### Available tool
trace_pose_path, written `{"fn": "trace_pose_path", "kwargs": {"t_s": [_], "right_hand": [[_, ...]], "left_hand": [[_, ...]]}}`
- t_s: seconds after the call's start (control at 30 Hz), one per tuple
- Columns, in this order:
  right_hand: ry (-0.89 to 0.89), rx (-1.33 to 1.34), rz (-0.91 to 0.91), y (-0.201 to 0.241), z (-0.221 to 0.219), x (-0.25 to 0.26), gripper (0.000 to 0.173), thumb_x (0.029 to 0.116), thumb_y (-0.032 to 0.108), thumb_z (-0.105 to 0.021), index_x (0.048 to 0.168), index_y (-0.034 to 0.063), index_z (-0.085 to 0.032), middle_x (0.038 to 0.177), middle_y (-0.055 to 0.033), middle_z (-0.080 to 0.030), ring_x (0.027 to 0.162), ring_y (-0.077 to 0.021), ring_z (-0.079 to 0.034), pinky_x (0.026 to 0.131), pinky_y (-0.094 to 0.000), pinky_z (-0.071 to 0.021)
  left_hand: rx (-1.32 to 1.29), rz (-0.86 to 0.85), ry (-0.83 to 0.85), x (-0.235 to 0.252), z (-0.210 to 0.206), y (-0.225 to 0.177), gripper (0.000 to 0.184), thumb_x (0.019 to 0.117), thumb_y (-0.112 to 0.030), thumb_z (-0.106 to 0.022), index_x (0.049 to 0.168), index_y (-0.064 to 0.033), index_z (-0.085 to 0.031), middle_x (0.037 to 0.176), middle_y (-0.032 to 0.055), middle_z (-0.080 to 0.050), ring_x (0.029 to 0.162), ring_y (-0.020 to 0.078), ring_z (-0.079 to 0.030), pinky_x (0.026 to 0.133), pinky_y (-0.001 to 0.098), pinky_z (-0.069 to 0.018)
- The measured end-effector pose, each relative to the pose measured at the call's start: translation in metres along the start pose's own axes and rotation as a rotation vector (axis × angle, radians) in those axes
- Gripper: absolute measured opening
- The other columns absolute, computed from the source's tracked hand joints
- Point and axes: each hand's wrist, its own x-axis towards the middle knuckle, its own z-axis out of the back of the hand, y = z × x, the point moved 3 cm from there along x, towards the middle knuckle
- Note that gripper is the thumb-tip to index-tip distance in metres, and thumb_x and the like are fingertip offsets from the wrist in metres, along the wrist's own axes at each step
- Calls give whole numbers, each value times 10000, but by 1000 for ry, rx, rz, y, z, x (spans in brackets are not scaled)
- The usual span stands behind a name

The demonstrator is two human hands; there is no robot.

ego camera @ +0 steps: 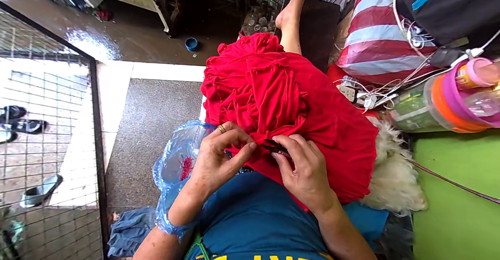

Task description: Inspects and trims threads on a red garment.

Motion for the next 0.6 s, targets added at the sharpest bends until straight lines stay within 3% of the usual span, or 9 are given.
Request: {"fn": "trace_pose_path", "kwargs": {"t_s": [0.23,0.37,0.43,0.5,0.6], "right_hand": [[-45,-98,50,5,-4,2,188,957,80,-626,1042,70,-793,847,-110,-719,749,-234,-675,670,-351,-507],[-41,41,-60,-7,0,2,182,969,134,-639,1066,18,-740,852,-101,-719,759,-191,-683,704,-320,-544],[54,75,-73,-10,4,3,304,918,179,-699,1168,7,-671,880,-87,-707,751,-162,-647,716,-308,-526],[118,20,-13,-8,3,5,402,837,166,-748,1203,9,-687,847,-94,-721,701,-197,-652,657,-357,-502],[72,89,64,-9,2,7,118,820,55,-674,912,57,-749,745,-68,-728,641,-158,-656,590,-308,-469]], "left_hand": [[43,-74,135,-5,-13,-8,227,965,-221,-632,879,-45,-747,867,25,-683,814,-12,-617,751,136,-505],[-90,-135,380,-10,-6,-19,265,1018,-240,-595,915,-32,-723,873,63,-677,837,32,-623,772,165,-507],[-146,-198,547,-14,-4,-30,294,1044,-268,-572,927,-42,-720,875,70,-675,857,70,-634,790,198,-519],[-162,-279,678,-18,-6,-41,282,1045,-269,-563,933,-64,-720,876,65,-679,871,111,-646,798,233,-522],[-172,-355,793,-22,-9,-50,254,1035,-235,-562,921,-67,-715,860,76,-670,857,162,-644,782,269,-514]]}}
